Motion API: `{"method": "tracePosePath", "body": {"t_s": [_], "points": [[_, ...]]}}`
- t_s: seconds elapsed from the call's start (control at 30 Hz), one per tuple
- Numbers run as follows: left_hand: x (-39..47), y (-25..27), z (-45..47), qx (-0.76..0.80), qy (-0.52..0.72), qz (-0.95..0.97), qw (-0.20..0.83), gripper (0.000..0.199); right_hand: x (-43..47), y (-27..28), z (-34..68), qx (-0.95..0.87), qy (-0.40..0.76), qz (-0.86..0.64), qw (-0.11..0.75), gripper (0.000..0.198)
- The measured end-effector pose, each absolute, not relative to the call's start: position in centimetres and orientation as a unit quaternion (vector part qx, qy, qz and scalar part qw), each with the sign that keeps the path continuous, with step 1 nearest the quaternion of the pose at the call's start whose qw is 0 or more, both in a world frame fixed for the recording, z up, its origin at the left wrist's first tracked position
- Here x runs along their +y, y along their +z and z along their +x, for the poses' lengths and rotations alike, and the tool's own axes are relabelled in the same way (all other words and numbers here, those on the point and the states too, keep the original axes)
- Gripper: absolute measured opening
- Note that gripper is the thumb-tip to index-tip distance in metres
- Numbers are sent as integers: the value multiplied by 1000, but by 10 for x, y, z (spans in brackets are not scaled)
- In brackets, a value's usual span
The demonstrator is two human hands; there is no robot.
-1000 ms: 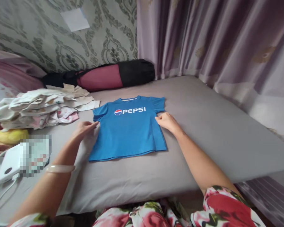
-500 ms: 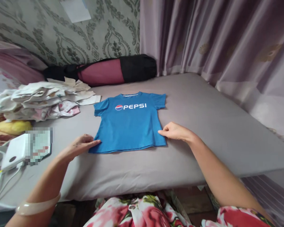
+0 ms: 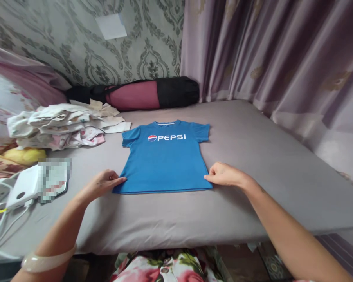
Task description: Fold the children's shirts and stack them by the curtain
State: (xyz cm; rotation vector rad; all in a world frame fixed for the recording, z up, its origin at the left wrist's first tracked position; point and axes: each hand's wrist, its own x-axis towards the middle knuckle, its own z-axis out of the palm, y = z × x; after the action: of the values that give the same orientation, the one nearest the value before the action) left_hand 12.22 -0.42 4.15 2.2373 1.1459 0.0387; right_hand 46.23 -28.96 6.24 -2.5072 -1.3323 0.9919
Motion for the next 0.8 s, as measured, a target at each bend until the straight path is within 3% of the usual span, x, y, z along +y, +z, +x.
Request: {"method": "tracePosePath", "body": {"t_s": [0.1, 0.2, 0.27, 0.4, 0.6, 0.8], "points": [[-5, 44, 133, 375, 85, 896, 224, 39, -275, 71, 454, -443, 202, -874, 5, 38], [-18, 42, 165, 262, 138, 937, 183, 32, -242, 68, 432, -479, 61, -873, 73, 32], [-29, 35, 194, 169, 137, 959, 183, 33, -215, 56, 412, -554, 23, -824, 119, 39], [-42, 10, 242, 76, 134, 973, 171, 45, -179, 25, 383, -610, 38, -785, 105, 54], [-10, -15, 240, 197, 91, 969, 117, 63, -189, -1, 410, -560, 27, -823, 94, 64], [22, -5, 216, 306, 71, 948, 54, 65, -209, -4, 445, -496, -23, -866, 64, 68]]}}
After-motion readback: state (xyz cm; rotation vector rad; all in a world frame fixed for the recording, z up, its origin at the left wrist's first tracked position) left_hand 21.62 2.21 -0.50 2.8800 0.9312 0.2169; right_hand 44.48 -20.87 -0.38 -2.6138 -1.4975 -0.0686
